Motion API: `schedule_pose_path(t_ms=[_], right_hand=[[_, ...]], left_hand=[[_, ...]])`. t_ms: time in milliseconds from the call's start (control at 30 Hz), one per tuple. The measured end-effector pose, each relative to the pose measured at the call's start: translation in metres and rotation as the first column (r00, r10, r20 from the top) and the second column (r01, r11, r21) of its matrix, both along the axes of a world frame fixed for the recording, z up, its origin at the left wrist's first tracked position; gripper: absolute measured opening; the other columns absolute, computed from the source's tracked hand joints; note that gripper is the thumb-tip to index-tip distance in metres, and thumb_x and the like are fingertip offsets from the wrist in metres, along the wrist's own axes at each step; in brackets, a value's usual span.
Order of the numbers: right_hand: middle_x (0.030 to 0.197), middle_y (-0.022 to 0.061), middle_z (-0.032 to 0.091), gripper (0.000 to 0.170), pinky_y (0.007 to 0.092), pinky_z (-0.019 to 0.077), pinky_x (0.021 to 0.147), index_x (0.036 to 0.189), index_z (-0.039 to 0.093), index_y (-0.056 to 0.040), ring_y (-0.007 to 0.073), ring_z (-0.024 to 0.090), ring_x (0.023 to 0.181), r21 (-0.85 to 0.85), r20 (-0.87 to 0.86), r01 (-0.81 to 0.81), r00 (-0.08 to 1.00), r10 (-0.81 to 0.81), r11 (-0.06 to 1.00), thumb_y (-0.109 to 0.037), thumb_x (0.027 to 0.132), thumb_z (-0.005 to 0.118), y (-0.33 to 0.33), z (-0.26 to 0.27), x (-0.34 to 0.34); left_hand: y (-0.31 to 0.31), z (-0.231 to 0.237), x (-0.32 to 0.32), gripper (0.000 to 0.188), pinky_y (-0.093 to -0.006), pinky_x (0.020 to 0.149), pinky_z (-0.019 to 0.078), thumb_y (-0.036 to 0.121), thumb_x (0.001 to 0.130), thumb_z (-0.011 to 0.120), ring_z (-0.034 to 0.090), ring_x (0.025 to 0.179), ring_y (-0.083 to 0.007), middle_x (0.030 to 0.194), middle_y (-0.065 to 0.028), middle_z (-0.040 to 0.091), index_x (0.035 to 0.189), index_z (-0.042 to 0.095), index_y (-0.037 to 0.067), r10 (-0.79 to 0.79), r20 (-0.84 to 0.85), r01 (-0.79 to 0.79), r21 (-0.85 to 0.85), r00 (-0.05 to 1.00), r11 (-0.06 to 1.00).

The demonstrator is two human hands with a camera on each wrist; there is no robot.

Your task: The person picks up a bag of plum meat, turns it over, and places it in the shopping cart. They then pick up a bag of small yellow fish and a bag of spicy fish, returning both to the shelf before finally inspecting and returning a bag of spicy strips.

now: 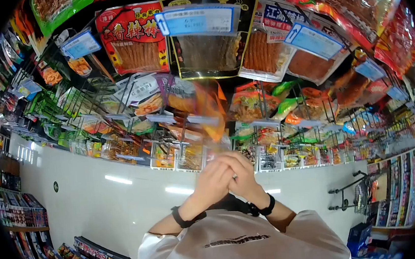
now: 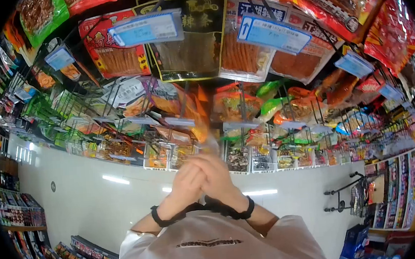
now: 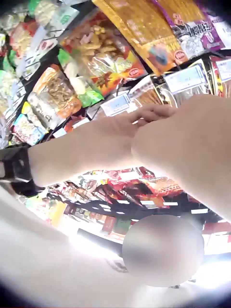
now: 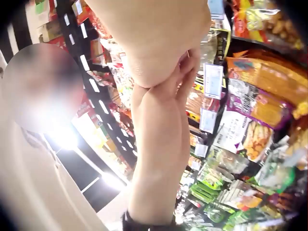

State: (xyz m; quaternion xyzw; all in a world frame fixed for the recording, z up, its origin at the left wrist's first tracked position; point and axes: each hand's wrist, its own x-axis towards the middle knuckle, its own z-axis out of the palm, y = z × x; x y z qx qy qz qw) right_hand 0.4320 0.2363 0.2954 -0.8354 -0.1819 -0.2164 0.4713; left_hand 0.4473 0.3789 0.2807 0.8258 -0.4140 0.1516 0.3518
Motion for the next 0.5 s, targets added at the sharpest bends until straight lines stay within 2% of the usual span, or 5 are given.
schedule_pose_path(t_ms=[133,200,300,400,500], right_hand=[[0.112,0.0188,0.066,0.038,0.0431,0.0499,0.094,0.114,0.065,-0.0020,0.0396,0.063,0.105,-0.001,-0.304,0.112,0.947,-0.107,0.994,-0.004,0.076,0.062,-0.001,-0.061,-0.067],[0.113,0.0203,0.066,0.040,0.0441,0.0500,0.093,0.117,0.063,-0.0017,0.0398,0.062,0.107,-0.036,-0.413,0.055,0.908,-0.065,0.998,-0.005,0.078,0.063,0.002,-0.082,-0.097],[0.114,0.0212,0.065,0.042,0.0445,0.0501,0.092,0.122,0.061,-0.0015,0.0404,0.062,0.106,-0.140,-0.577,0.032,0.810,-0.108,0.990,-0.005,0.080,0.062,0.000,-0.083,-0.162],[0.114,0.0207,0.066,0.041,0.0446,0.0505,0.089,0.121,0.061,-0.0010,0.0404,0.062,0.104,-0.189,-0.603,0.181,0.754,-0.259,0.965,-0.006,0.081,0.063,-0.003,-0.109,-0.230],[0.111,0.0182,0.067,0.039,0.0434,0.0516,0.085,0.120,0.061,-0.0033,0.0385,0.064,0.100,-0.154,-0.628,0.351,0.687,-0.366,0.924,-0.008,0.082,0.064,-0.009,-0.102,-0.288]], left_hand=[[0.014,-0.036,-0.031,0.021,-0.0431,0.082,0.0495,0.009,0.073,0.067,0.059,0.089,-0.0342,0.092,-0.0122,0.060,0.093,0.062,0.006,-0.326,-0.185,0.331,-0.004,0.927,0.944],[0.025,-0.065,-0.044,0.019,-0.0421,0.087,0.0503,0.013,0.078,0.066,0.062,0.095,-0.0321,0.099,-0.0115,0.065,0.096,0.063,0.007,-0.419,-0.241,0.459,0.144,0.875,0.877],[0.022,-0.101,-0.086,0.018,-0.0423,0.089,0.0505,0.017,0.085,0.064,0.063,0.102,-0.0309,0.104,-0.0115,0.067,0.100,0.065,0.006,-0.540,-0.429,0.649,0.162,0.724,0.743],[0.001,-0.122,-0.123,0.020,-0.0429,0.089,0.0505,0.019,0.086,0.064,0.064,0.100,-0.0315,0.103,-0.0125,0.068,0.101,0.064,0.006,-0.659,-0.485,0.804,0.189,0.575,0.563],[-0.033,-0.104,-0.156,0.016,-0.0436,0.082,0.0520,0.017,0.086,0.062,0.065,0.092,-0.0342,0.096,-0.0156,0.067,0.097,0.063,0.005,-0.695,-0.558,0.889,0.228,0.453,0.397]])
